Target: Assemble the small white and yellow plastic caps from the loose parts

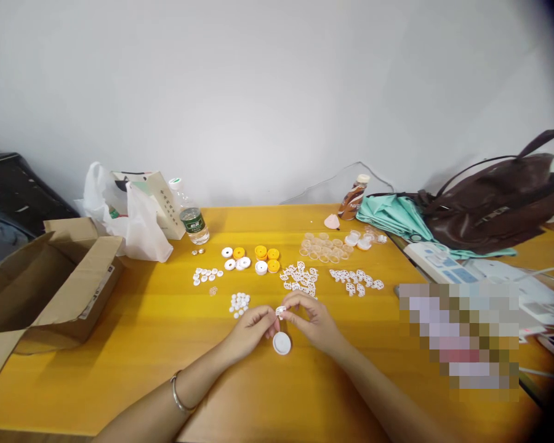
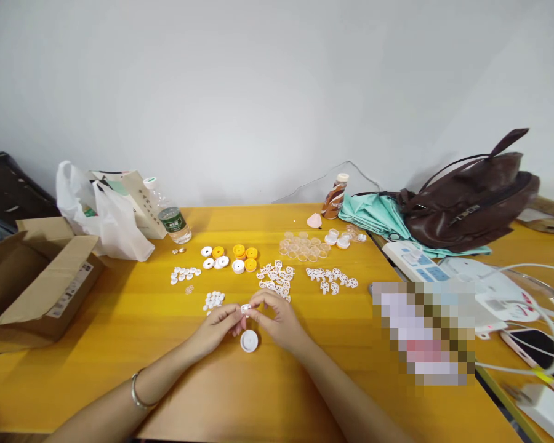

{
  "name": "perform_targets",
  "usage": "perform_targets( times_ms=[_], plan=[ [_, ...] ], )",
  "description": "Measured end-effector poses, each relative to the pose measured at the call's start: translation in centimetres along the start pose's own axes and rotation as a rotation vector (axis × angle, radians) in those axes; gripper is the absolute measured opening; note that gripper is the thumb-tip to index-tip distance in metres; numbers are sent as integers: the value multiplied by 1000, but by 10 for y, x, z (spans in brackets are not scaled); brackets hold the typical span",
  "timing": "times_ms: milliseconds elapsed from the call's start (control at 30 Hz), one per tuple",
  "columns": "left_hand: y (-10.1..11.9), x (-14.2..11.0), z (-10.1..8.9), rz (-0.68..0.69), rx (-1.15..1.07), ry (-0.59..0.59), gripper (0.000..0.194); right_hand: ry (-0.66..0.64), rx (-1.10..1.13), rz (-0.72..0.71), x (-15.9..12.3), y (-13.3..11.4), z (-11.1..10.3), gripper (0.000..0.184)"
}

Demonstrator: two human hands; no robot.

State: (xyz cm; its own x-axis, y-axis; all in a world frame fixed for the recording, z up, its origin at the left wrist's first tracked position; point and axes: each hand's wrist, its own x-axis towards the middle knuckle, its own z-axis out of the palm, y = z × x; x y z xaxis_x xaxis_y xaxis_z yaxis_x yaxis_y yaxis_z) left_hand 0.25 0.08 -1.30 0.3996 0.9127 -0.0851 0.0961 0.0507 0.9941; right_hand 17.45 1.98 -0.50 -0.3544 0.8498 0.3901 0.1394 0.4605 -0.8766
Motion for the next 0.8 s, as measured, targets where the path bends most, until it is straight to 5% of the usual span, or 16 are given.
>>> perform_targets(
  times_ms=[167,333,467,633,800],
  plan=[
    [3,-2,-1,15,71,16,41,178,-46,227,8,14,-28,23],
    [5,-3,-1,44,140,11,38,480,-348,442,1,26,-115,26],
    [5,-4,-2,76,256,4,35,421,-564,676,-24,32,-166,32],
    [13,-10,-4,234,546,5,18,270,-565,816,-39,46,-172,31],
    [17,-14,-5,293,705,-121,46,218,-645,846,-34,51,-169,30]
  ],
)
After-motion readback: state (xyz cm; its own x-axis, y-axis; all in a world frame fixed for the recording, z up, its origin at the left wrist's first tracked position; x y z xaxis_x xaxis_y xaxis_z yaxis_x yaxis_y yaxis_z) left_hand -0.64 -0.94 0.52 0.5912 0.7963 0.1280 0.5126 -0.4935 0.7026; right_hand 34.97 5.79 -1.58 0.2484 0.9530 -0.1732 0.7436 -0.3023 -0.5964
